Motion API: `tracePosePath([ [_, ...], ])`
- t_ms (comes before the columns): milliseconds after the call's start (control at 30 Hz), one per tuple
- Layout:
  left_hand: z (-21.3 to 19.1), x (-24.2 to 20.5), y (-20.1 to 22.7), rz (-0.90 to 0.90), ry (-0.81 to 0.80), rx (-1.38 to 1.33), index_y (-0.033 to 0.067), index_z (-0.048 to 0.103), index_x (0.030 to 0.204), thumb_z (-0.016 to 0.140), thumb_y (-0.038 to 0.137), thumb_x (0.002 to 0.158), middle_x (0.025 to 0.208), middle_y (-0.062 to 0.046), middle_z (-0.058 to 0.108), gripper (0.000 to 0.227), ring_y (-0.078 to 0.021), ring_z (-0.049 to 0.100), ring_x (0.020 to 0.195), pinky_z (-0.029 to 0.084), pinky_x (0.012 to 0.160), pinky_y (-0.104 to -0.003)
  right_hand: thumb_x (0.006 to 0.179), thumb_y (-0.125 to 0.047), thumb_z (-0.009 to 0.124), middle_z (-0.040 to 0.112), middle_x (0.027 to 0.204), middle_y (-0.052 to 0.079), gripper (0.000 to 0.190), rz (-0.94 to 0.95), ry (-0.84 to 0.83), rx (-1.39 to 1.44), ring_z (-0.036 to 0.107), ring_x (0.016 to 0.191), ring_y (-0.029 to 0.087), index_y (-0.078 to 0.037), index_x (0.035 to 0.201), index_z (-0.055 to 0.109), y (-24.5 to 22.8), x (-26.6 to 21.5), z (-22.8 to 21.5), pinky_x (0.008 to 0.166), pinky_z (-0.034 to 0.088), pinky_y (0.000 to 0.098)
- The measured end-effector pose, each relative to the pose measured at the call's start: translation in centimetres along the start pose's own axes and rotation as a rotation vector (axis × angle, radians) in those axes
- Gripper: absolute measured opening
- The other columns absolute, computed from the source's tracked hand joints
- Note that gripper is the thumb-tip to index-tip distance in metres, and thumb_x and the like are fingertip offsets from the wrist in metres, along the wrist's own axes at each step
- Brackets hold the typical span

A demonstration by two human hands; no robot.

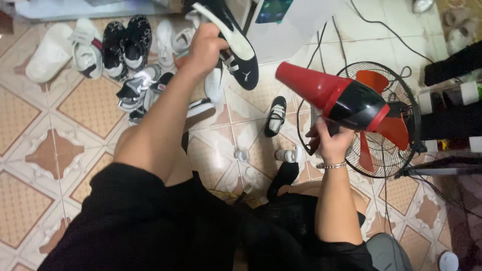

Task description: Painting the white sole of a black athletic shoe and drying it with a hair dryer.

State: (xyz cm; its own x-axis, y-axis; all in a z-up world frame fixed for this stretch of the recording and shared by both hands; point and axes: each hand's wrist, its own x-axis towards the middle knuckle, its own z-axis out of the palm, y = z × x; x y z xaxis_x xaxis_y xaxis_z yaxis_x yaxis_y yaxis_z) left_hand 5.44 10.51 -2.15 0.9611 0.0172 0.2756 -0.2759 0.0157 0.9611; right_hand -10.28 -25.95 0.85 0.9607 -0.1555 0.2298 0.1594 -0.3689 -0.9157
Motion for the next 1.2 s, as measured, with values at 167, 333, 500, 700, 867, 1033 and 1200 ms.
tracePosePath([
  [167,-0.7,0.4,-0.3,-0.185,-0.188,0.036,-0.0011,0.075,0.086,0.062,0.004,0.079,0.072,-0.008,0.071,0.015,-0.0167,0.067,0.064,0.052,0.059,-0.031,0.096,-0.01,0.074,0.064,0.072,0.005,0.015,0.116,-0.125,0.11,0.062,0.055,0.015,-0.002,0.1,0.061,0.8,0.0,0.8,0.049,0.052,0.0293],
  [333,-0.3,1.5,-1.7,-0.217,-0.233,0.08,-0.0007,0.075,0.084,0.064,0.005,0.079,0.071,-0.008,0.071,0.014,-0.0153,0.068,0.061,0.053,0.056,-0.03,0.1,-0.01,0.073,0.061,0.07,0.004,0.016,0.037,-0.185,0.186,0.06,0.055,0.015,0.0,0.1,0.06,-0.3,0.6,2.7,0.05,0.051,0.0287],
  [500,-0.1,2.3,-3.2,-0.202,-0.253,0.098,-0.004,0.07,0.077,0.064,0.004,0.077,0.068,-0.01,0.069,0.01,-0.017,0.068,0.058,0.053,0.054,-0.032,0.1,-0.007,0.073,0.061,0.073,0.005,0.017,0.026,-0.138,0.153,0.061,0.057,0.016,0.001,0.102,0.058,0.0,0.8,3.1,0.052,0.051,0.0288],
  [700,0.2,2.1,-1.2,-0.175,-0.286,0.084,-0.0031,0.073,0.082,0.064,0.004,0.078,0.069,-0.009,0.07,0.012,-0.0149,0.067,0.06,0.051,0.055,-0.031,0.098,-0.004,0.072,0.06,0.074,0.006,0.019,-0.006,-0.103,0.195,0.06,0.055,0.016,0.003,0.107,0.057,0.2,0.6,2.8,0.05,0.05,0.0295],
  [867,0.1,1.8,-0.6,-0.207,-0.267,0.046,-0.0032,0.073,0.083,0.062,0.003,0.078,0.069,-0.007,0.07,0.014,-0.0136,0.066,0.059,0.051,0.055,-0.03,0.098,-0.003,0.071,0.06,0.072,0.006,0.018,0.037,-0.086,0.223,0.059,0.052,0.016,0.004,0.107,0.057,-1.1,0.6,2.7,0.047,0.05,0.0294],
  [1033,0.0,1.5,-0.3,-0.174,-0.242,0.039,-0.0026,0.076,0.085,0.062,0.003,0.078,0.069,-0.007,0.069,0.016,-0.0132,0.065,0.06,0.049,0.054,-0.029,0.097,-0.004,0.07,0.06,0.072,0.006,0.017,0.059,-0.084,0.222,0.06,0.052,0.016,0.003,0.108,0.058,-1.3,0.3,2.4,0.047,0.05,0.0289],
  [1200,-0.1,1.4,0.2,-0.151,-0.254,0.099,-0.0026,0.076,0.083,0.064,0.005,0.079,0.069,-0.008,0.071,0.015,-0.0141,0.067,0.061,0.049,0.055,-0.029,0.099,-0.002,0.071,0.061,0.077,0.006,0.015,0.018,-0.088,0.183,0.061,0.057,0.016,0.003,0.105,0.058,-1.3,0.1,2.4,0.051,0.051,0.0291],
])
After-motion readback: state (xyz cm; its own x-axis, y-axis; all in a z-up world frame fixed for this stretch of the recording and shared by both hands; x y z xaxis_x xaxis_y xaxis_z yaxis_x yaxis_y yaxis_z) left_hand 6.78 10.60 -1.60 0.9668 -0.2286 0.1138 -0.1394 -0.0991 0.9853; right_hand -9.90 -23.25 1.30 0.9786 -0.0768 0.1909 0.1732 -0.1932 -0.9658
